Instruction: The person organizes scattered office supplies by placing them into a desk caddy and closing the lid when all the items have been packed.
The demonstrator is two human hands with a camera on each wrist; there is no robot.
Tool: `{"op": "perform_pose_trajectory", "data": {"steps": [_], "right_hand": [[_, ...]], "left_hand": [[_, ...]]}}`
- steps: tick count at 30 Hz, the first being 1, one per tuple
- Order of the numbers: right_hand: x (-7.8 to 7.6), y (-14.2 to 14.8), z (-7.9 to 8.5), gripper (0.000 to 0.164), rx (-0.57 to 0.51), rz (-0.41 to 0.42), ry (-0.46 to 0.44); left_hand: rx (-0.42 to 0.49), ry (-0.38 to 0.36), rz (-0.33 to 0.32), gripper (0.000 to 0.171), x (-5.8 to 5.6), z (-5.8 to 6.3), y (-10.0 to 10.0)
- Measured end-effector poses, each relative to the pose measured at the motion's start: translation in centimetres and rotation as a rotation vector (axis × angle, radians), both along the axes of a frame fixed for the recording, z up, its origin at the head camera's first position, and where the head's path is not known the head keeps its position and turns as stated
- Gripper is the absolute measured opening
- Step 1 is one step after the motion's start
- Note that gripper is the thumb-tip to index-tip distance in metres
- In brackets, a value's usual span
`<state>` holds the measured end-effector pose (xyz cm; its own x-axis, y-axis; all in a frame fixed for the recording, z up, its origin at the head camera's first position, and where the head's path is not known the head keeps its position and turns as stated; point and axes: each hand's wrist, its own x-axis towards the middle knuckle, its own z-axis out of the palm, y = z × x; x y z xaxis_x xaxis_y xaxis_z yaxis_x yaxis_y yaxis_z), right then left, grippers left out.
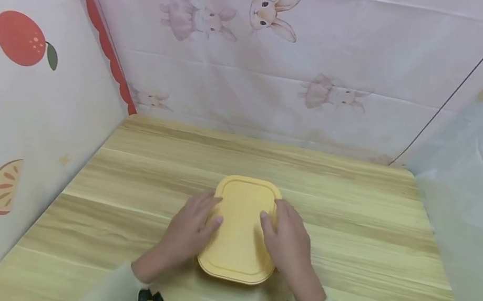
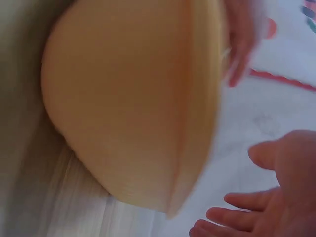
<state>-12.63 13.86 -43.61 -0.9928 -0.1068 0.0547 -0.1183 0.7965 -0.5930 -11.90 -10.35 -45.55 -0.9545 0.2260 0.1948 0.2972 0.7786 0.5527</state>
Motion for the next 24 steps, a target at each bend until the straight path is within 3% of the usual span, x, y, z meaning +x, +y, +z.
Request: {"op": "perform_pose_trajectory", "data": {"steps": [4, 7, 16, 24], "right_hand": [[-2.2, -0.9, -0.5, 0.071, 0.100, 0.114, -0.019], [-3.1, -1.3, -1.1, 0.074, 0.155, 0.158, -0.026], [-3.9, -1.3, -2.8, 0.075, 0.229, 0.221, 0.028], [-3.6, -1.4, -3.3, 0.072, 0.256, 0.201, 0.097]], "left_hand": [[-0.156, 0.046, -0.091, 0.058, 3.0, -0.9, 1.0], [-0.238, 0.069, -0.120, 0.060, 4.1, -1.7, 1.3], [-0.256, -0.012, -0.115, 0.068, 4.9, -2.7, 1.3], [-0.261, 0.009, -0.102, 0.064, 5.2, -3.3, 1.5]]}}
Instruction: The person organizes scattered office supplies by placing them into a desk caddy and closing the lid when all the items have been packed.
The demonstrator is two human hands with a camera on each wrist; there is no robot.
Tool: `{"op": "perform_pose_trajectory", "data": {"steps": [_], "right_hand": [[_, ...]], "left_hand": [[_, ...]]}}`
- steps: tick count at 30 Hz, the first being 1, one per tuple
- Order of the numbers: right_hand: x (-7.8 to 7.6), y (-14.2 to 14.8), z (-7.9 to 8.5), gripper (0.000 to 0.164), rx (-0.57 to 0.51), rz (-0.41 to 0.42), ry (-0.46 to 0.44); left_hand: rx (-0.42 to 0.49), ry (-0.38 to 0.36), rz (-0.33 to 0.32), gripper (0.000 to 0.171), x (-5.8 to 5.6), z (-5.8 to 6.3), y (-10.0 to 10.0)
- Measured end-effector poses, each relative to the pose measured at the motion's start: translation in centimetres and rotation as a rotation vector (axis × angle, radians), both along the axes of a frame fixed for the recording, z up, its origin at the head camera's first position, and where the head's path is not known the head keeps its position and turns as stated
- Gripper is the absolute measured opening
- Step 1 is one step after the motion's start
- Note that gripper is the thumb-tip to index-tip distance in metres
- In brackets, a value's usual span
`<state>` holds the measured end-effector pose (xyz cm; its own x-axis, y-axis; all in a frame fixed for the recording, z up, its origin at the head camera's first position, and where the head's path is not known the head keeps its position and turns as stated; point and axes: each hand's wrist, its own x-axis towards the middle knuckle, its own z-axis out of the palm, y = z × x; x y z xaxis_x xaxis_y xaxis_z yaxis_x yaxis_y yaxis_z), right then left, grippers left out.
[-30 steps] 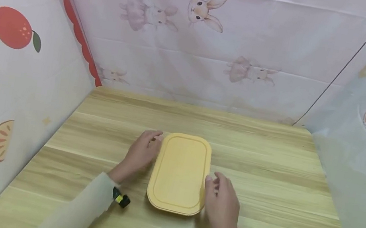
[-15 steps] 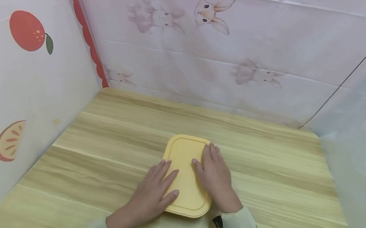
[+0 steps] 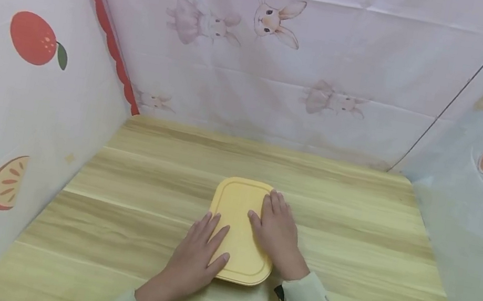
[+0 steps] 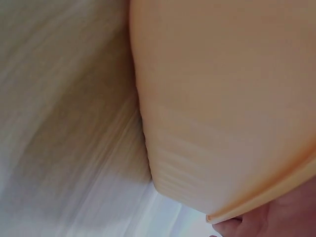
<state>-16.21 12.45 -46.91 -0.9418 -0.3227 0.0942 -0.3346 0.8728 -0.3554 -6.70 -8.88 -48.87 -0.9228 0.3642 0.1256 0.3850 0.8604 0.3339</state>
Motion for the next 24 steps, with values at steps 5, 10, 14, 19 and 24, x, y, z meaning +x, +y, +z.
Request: {"op": "perform_pose_trajectory", "data": {"steps": [5, 10, 14, 19, 24], "right_hand": [[0.3, -0.1, -0.2, 0.070, 0.007, -0.016, 0.018], [0.5, 0.0, -0.2, 0.069, 0.004, -0.030, 0.019], [0.6, 0.1, -0.1, 0.069, 0.000, -0.031, 0.014], [0.4, 0.3, -0.1, 0.070, -0.031, -0.027, 0.031], [-0.1, 1.0, 1.2, 0.068, -0.085, 0.042, 0.081]], "left_hand": [[0.006, -0.001, -0.010, 0.063, -0.1, 0.0, -0.1], [0.016, -0.011, -0.019, 0.062, -0.2, 0.0, -0.1], [0.028, -0.024, -0.026, 0.064, -0.2, 0.1, -0.2], [0.037, -0.021, -0.053, 0.069, -0.4, 0.2, -0.4], [0.003, 0.037, -0.086, 0.071, -2.2, 1.8, -1.1]]}}
